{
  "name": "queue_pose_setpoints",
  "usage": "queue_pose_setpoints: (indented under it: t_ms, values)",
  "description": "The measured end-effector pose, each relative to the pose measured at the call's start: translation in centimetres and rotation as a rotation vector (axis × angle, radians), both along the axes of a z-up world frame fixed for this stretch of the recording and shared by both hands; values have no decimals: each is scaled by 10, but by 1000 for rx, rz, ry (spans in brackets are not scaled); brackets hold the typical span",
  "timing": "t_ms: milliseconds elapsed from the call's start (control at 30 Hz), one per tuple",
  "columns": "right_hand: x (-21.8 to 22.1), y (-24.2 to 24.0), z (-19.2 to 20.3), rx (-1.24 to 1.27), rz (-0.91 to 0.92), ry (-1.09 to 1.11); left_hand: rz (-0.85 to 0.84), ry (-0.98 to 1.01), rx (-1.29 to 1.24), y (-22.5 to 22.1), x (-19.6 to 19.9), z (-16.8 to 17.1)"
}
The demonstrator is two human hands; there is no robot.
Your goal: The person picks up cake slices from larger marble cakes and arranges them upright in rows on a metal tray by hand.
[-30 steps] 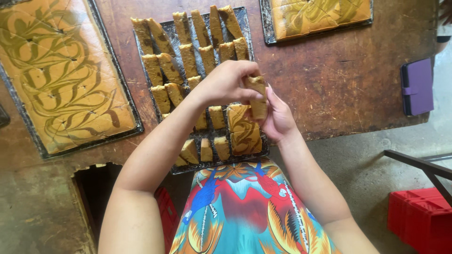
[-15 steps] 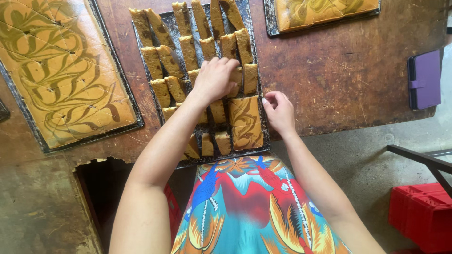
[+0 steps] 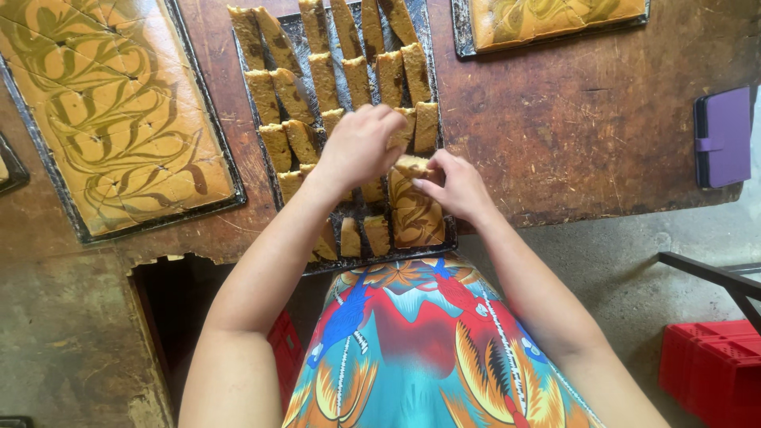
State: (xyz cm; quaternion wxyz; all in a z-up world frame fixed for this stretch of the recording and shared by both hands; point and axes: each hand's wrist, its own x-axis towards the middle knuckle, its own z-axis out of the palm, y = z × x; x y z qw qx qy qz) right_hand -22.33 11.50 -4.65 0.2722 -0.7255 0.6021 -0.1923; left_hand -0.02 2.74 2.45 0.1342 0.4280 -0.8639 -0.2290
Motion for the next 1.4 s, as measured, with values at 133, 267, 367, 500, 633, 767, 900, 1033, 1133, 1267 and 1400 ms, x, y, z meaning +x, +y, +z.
queue_pose_setpoints:
  t_ms: [133, 267, 367, 500, 633, 767, 900, 1033, 1133, 1267, 1400]
  values:
    - [-12, 13, -11, 317, -203, -192, -175, -327, 185, 10, -19, -11]
    - [-23, 46, -40, -22, -433, -704, -317, -370, 183, 26, -41, -39]
    - [-22, 87, -38, 246, -708, -1273, -331, -372, 186, 35, -55, -47]
    - [-14, 114, -16, 476, -756, -1547, -464, -524, 354, 31, -68, -39]
    - [-16, 109, -7, 574, -711, -1571, -522, -435, 504, 16, -62, -41]
    - [-27, 97, 2, 525, -687, -1471, -277, 42, 339, 8, -58, -65]
    - [-41, 79, 20, 391, -622, -1575, -57, -179, 314, 19, -67, -79]
    - [-38, 61, 46, 513, -620, -1754, -97, -209, 378, 12, -62, -32]
    - [-22, 50, 62, 618, -536, -1824, -141, 3, 525, 6, -39, 19]
    - [-3, 48, 55, 728, -393, -1779, -121, 544, 528, 29, -26, 48]
    - [-2, 55, 6, 814, -443, -1349, -104, 285, 145, 43, -8, 41]
